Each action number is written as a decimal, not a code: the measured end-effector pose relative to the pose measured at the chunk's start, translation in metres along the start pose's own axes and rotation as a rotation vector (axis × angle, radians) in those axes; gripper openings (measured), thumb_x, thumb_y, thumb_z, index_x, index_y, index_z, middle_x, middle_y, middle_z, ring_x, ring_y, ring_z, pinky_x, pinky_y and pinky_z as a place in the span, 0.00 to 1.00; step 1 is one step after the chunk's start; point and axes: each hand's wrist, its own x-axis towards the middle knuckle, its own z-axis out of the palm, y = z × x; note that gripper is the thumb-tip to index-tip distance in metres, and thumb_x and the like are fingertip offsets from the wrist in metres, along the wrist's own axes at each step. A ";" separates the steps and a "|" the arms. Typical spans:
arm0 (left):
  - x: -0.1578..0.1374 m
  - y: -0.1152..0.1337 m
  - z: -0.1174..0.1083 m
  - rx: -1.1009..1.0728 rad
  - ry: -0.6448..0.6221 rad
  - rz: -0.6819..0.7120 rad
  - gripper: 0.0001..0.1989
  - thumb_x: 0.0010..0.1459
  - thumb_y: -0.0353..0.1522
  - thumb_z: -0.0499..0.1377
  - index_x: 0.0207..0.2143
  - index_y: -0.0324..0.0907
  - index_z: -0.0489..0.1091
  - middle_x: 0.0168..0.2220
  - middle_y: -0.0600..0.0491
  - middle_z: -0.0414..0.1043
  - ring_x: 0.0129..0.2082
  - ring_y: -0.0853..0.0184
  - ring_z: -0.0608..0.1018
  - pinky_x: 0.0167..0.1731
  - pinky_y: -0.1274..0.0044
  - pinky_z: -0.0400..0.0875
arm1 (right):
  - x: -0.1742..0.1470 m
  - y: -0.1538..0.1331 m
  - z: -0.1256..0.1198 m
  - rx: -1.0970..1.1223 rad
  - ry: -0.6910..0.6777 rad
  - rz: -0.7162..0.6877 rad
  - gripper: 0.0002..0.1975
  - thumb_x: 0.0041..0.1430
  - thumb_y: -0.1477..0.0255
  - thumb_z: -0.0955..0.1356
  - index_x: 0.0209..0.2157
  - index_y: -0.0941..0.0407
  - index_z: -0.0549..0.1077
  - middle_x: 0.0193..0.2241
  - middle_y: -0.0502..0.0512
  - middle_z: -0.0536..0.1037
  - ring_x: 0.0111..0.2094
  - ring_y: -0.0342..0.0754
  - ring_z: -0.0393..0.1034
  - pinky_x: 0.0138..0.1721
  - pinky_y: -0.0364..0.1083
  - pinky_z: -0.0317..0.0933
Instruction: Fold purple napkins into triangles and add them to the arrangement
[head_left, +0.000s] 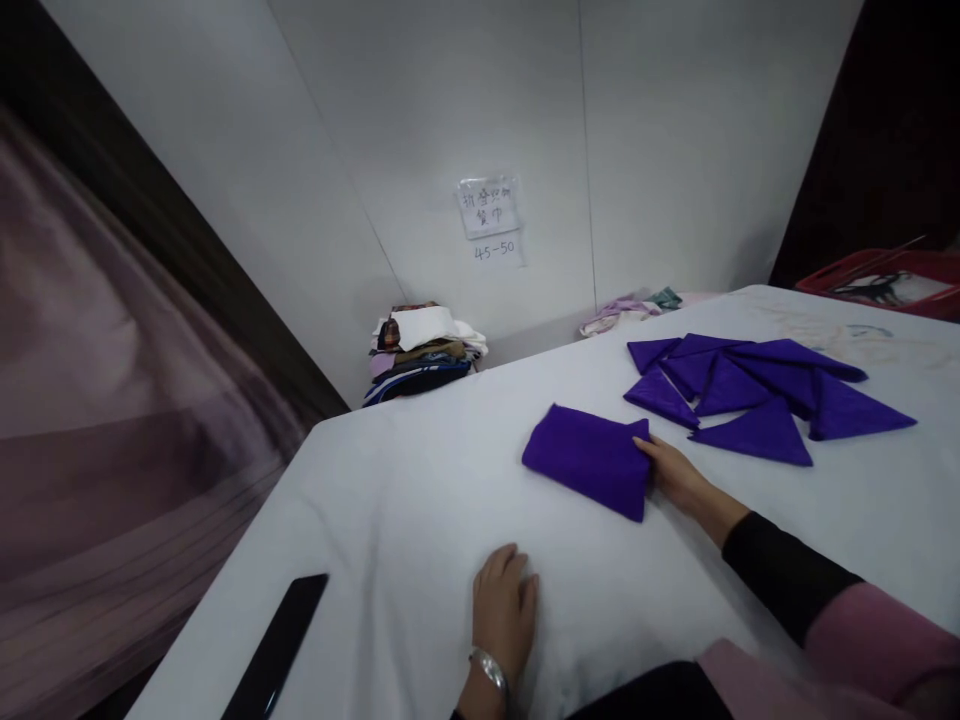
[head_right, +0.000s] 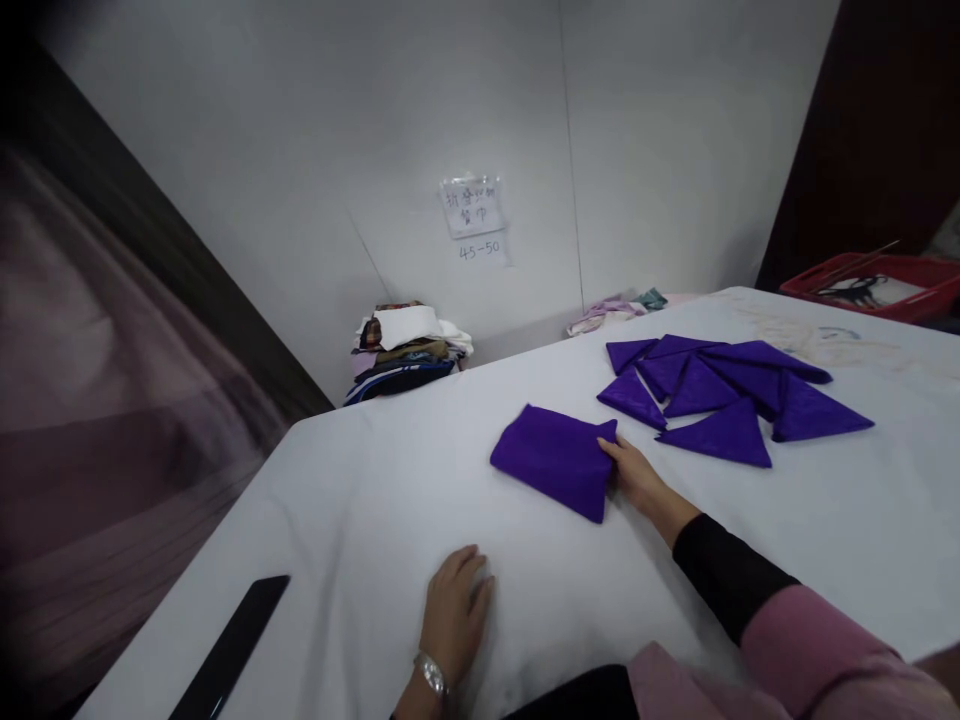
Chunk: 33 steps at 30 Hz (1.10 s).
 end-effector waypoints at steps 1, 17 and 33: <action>0.002 0.002 -0.001 -0.017 0.011 -0.013 0.13 0.53 0.33 0.54 0.41 0.44 0.73 0.46 0.47 0.72 0.48 0.56 0.71 0.50 0.60 0.65 | -0.003 0.004 -0.003 -0.004 -0.029 -0.004 0.21 0.54 0.65 0.66 0.50 0.53 0.65 0.44 0.59 0.76 0.41 0.54 0.73 0.38 0.53 0.68; 0.048 0.093 -0.005 -0.912 0.050 -0.220 0.21 0.56 0.39 0.56 0.51 0.42 0.63 0.46 0.47 0.70 0.42 0.66 0.73 0.41 0.74 0.69 | -0.080 0.022 0.074 -0.440 -0.467 -0.402 0.30 0.56 0.67 0.64 0.61 0.50 0.54 0.53 0.53 0.69 0.54 0.53 0.62 0.55 0.56 0.56; 0.024 0.078 -0.019 -1.169 0.179 -0.340 0.17 0.56 0.41 0.55 0.42 0.39 0.72 0.37 0.50 0.75 0.39 0.63 0.75 0.43 0.71 0.68 | -0.081 0.026 0.088 -0.408 -0.382 -0.217 0.22 0.54 0.56 0.65 0.48 0.52 0.71 0.49 0.58 0.73 0.50 0.56 0.66 0.48 0.56 0.64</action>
